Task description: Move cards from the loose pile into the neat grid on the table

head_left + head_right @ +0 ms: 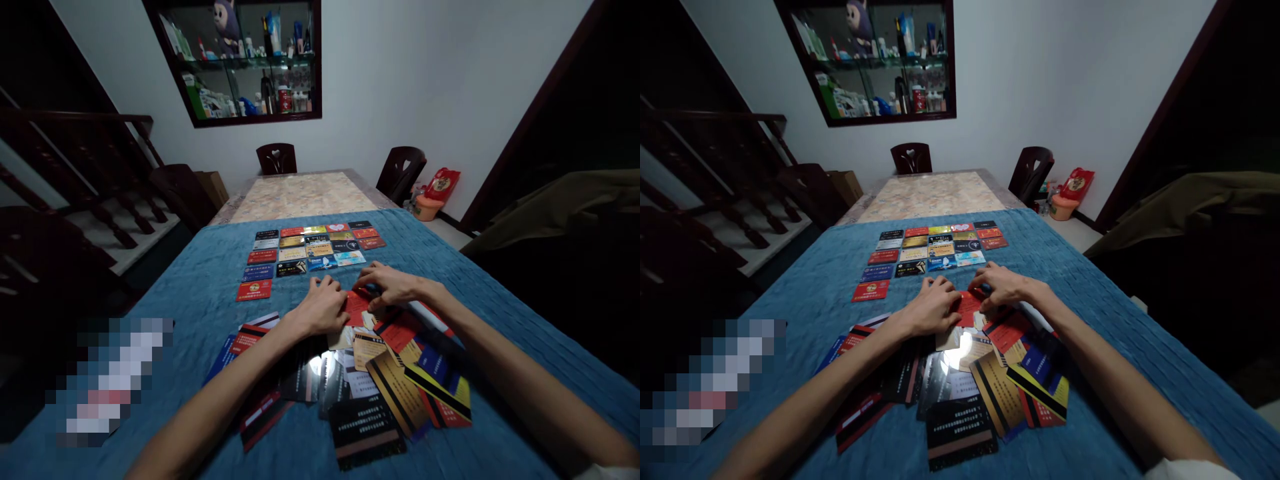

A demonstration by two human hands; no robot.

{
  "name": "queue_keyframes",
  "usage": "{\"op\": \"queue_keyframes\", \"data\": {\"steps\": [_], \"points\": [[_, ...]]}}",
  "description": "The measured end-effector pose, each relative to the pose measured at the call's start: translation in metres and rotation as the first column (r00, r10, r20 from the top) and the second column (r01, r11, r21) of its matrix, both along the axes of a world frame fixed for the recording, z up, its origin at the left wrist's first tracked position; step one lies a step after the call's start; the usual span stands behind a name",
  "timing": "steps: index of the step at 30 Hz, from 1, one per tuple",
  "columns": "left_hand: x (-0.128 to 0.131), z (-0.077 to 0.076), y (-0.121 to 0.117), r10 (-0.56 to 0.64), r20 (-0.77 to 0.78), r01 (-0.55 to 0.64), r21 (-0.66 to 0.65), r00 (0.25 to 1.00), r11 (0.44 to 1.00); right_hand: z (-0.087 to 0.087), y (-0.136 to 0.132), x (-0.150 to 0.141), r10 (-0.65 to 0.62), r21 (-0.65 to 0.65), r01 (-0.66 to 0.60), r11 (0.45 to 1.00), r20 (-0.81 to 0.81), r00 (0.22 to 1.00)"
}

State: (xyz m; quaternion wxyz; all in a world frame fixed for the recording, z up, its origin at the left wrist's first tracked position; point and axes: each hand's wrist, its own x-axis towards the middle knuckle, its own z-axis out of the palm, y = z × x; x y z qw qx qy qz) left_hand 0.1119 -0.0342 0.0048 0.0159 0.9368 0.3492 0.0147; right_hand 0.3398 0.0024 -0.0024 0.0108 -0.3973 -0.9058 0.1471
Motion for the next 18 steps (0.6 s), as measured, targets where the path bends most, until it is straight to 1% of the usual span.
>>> {"op": "queue_keyframes", "data": {"steps": [4, 9, 15, 18], "points": [[0.0011, -0.002, 0.0006, 0.007, -0.005, -0.007, -0.016, 1.0, 1.0, -0.001, -0.0011, -0.0008, -0.007, 0.003, 0.007, 1.0, 0.015, 1.0], [0.002, -0.0019, -0.001, 0.003, -0.003, -0.003, 0.011, 1.0, 1.0, -0.0023, -0.0017, -0.0021, -0.009, 0.02, 0.008, 1.0, 0.029, 1.0], [-0.0001, 0.0002, -0.001, -0.004, -0.006, 0.005, 0.06, 1.0, 0.998, -0.0047, 0.001, -0.001, 0.002, 0.035, -0.002, 0.999, 0.007, 1.0], [-0.0034, -0.0001, 0.0032, -0.003, 0.007, 0.003, 0.052, 1.0, 0.999, -0.0034, 0.0007, -0.001, 0.024, 0.031, -0.023, 0.999, -0.023, 0.999]]}}
